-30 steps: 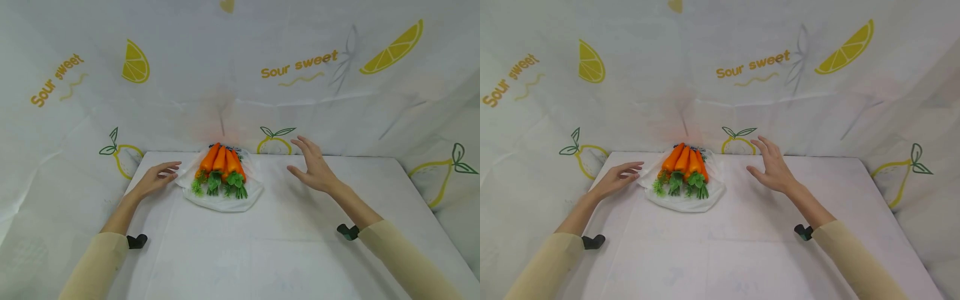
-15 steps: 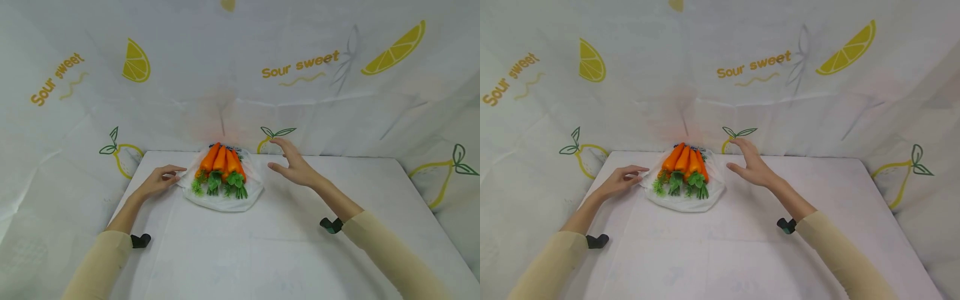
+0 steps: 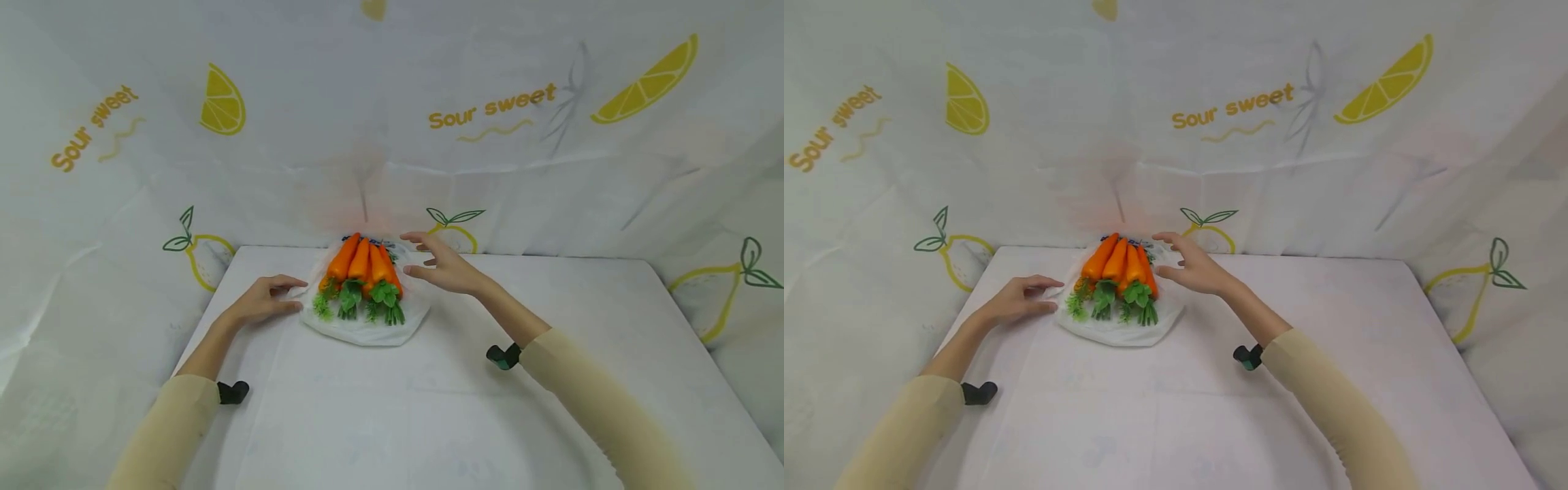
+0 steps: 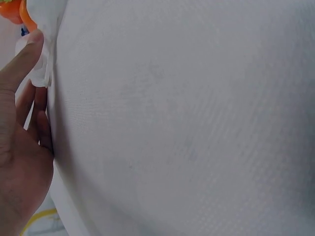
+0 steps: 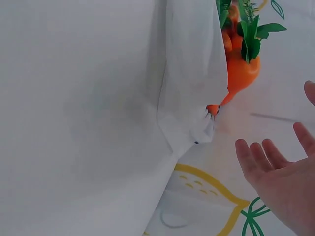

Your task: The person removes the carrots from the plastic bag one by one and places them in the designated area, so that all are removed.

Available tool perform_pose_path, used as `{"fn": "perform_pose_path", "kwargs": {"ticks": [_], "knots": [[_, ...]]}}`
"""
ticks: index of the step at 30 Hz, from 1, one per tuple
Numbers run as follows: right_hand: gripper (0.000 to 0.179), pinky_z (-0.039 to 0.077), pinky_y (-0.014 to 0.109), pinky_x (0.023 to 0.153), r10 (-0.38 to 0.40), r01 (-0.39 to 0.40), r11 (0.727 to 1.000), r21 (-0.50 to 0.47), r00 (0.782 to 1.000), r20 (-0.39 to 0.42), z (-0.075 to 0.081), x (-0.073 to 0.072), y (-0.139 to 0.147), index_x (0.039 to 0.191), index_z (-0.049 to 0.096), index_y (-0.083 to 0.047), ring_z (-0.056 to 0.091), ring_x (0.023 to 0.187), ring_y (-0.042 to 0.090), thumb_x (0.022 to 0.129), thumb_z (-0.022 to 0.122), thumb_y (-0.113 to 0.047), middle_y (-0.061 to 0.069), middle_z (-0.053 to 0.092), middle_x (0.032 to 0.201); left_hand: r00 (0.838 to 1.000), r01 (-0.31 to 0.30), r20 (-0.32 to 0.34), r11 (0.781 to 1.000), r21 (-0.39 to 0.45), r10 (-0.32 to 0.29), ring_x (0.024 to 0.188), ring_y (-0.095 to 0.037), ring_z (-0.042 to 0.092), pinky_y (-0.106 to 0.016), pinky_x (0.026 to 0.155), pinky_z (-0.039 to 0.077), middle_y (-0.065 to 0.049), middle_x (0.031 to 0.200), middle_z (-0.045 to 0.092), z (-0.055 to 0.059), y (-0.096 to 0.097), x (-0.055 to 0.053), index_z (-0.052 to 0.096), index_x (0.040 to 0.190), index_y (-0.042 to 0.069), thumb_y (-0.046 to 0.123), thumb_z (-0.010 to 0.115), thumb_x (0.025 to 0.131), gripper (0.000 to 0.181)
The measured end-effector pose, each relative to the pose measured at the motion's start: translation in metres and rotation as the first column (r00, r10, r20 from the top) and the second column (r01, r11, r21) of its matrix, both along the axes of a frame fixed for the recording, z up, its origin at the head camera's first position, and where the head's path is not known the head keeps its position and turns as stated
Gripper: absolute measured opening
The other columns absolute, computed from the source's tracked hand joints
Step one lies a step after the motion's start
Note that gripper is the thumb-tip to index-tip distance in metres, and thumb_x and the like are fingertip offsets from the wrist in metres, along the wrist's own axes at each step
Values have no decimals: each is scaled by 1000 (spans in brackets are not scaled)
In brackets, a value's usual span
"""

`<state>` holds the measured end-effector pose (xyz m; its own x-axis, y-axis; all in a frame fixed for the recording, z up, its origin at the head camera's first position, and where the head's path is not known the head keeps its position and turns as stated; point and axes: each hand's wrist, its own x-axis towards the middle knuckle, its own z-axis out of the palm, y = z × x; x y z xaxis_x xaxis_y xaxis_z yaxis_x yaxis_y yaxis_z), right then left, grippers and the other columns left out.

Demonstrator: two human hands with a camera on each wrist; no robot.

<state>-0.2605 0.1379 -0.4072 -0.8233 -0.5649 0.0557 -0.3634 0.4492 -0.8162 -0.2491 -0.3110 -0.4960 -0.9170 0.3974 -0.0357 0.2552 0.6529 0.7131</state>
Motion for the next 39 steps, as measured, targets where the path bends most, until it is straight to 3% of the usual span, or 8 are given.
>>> {"fn": "perform_pose_path", "kwargs": {"ticks": [6, 12, 26, 33, 39], "knots": [[59, 45, 68, 122, 59, -58, 997, -43, 998, 28, -8, -12, -18, 162, 44, -9, 44, 153, 53, 108, 66, -17, 26, 42, 168, 1000, 13, 29, 1000, -11, -13, 150, -42, 54, -63, 127, 39, -19, 155, 63, 3, 1, -3, 70, 144, 14, 26, 89, 93, 56], [58, 40, 68, 125, 63, -60, 997, -45, 997, 52, -19, -25, -31, 160, 46, -5, 49, 148, 52, 108, 65, -18, 30, 44, 165, 999, 12, 45, 1000, -13, -11, 151, -42, 52, -62, 128, 38, -19, 157, 62, 5, 3, -6, 70, 145, 14, 26, 89, 93, 57], [63, 47, 65, 119, 34, -34, 999, -6, 989, 142, -31, -32, -53, 163, 45, -8, 51, 145, 51, 107, 69, -25, 25, 45, 165, 999, -17, 44, 1000, 14, 17, 150, -41, 53, -61, 128, 39, -19, 156, 62, -1, 3, -4, 70, 144, 13, 22, 89, 92, 56], [67, 53, 55, 115, 27, -33, 997, 65, 996, 91, -37, -34, -60, 160, 49, -9, 58, 134, 42, 102, 76, -30, 22, 47, 163, 998, -39, 58, 999, 23, 37, 152, -42, 52, -61, 129, 38, -19, 156, 61, -2, 1, -1, 70, 144, 13, 23, 89, 92, 56], [64, 49, 43, 94, 72, -72, 985, 156, 997, 4, -38, -30, -62, 156, 55, -6, 56, 105, 31, 101, 76, -32, 21, 62, 149, 997, -39, 67, 999, 36, 37, 152, -41, 51, -60, 129, 38, -19, 157, 61, -2, 1, 1, 70, 144, 13, 22, 89, 92, 56]]}}
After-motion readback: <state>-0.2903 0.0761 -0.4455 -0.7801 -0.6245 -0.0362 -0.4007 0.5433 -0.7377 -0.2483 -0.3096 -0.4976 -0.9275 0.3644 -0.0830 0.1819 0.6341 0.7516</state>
